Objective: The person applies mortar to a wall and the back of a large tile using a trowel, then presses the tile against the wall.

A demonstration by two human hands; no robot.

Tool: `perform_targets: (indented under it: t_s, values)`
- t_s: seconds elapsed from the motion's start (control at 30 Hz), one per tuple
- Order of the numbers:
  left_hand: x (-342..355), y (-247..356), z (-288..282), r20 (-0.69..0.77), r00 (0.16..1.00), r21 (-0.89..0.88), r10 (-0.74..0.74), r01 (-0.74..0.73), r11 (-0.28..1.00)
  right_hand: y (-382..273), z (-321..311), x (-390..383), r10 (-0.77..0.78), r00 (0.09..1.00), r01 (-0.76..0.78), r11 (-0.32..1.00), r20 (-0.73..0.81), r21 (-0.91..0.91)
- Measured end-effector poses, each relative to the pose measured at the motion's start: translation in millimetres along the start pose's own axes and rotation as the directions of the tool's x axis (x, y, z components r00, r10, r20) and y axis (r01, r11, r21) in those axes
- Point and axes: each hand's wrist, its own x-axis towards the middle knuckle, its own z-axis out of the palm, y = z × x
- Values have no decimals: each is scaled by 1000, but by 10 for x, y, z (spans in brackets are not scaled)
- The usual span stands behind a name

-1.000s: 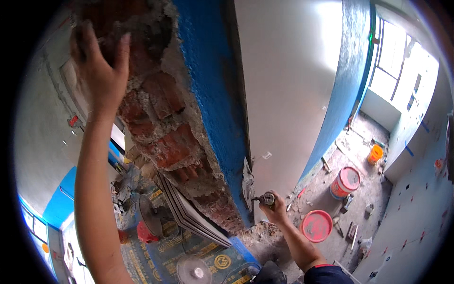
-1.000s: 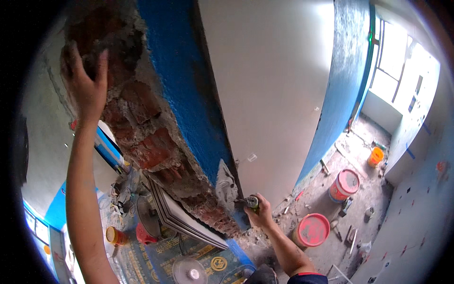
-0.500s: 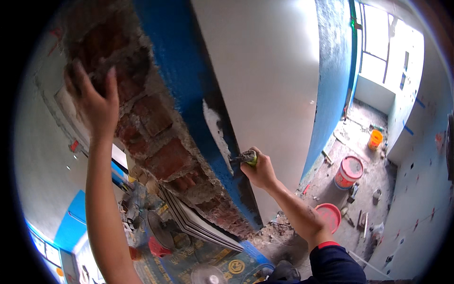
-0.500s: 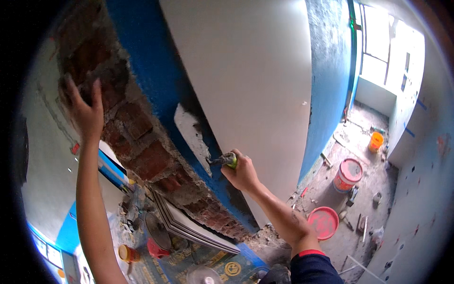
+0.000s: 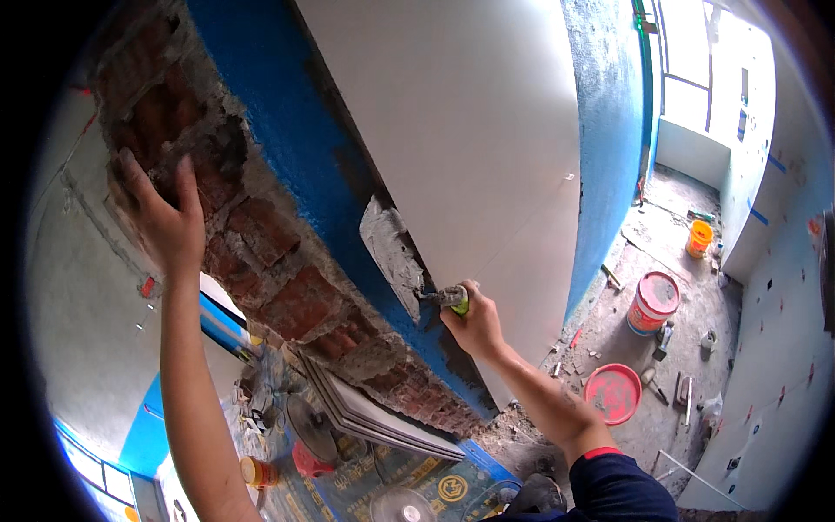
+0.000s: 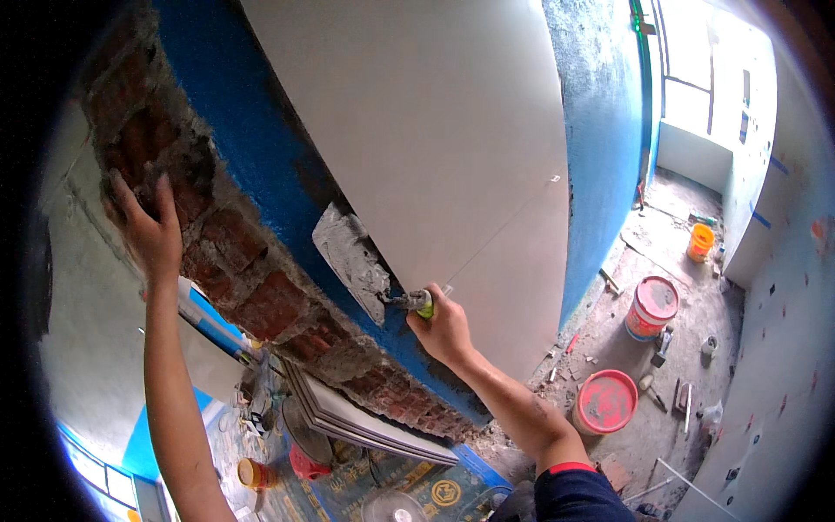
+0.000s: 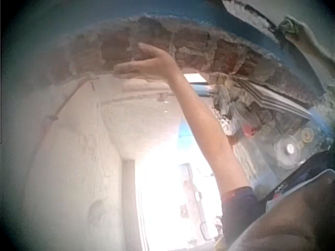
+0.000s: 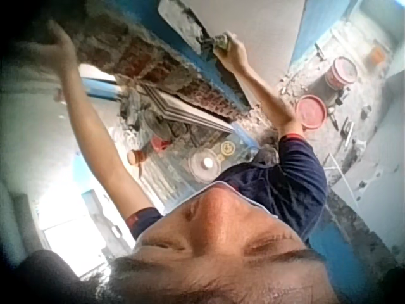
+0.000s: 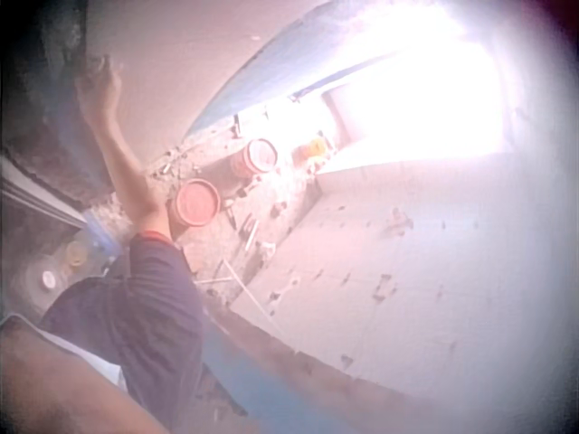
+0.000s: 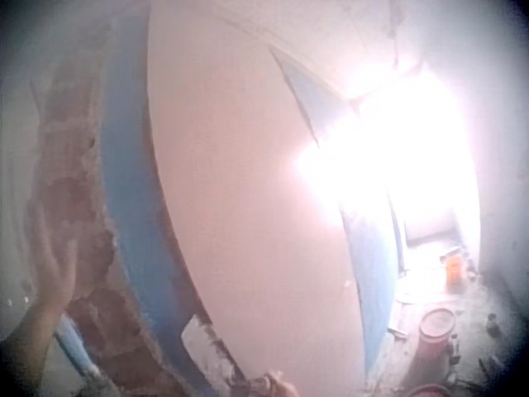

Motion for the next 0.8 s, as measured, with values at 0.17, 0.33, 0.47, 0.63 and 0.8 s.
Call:
perform_targets:
  t_s: [0.17,0.33,0.47,0.63,0.8]
  values:
    - [-9,17,31,-32,999,19,10,-9,1000,-1,117,-129,36,992,-37,999,-120,-9]
    - [9,-17,22,-55,998,72,6,-2,997,55,118,-521,27,993,-32,999,-111,-39]
    - [-11,-10,26,-33,999,77,-1,3,997,-87,32,-534,3,1000,-2,994,5,-112]
    - [-11,5,37,-43,999,62,5,-2,998,-212,103,-142,5,1000,-4,990,7,-140]
    - [9,-7,18,-44,999,86,21,-17,996,-285,196,-86,131,990,-133,990,-53,-53]
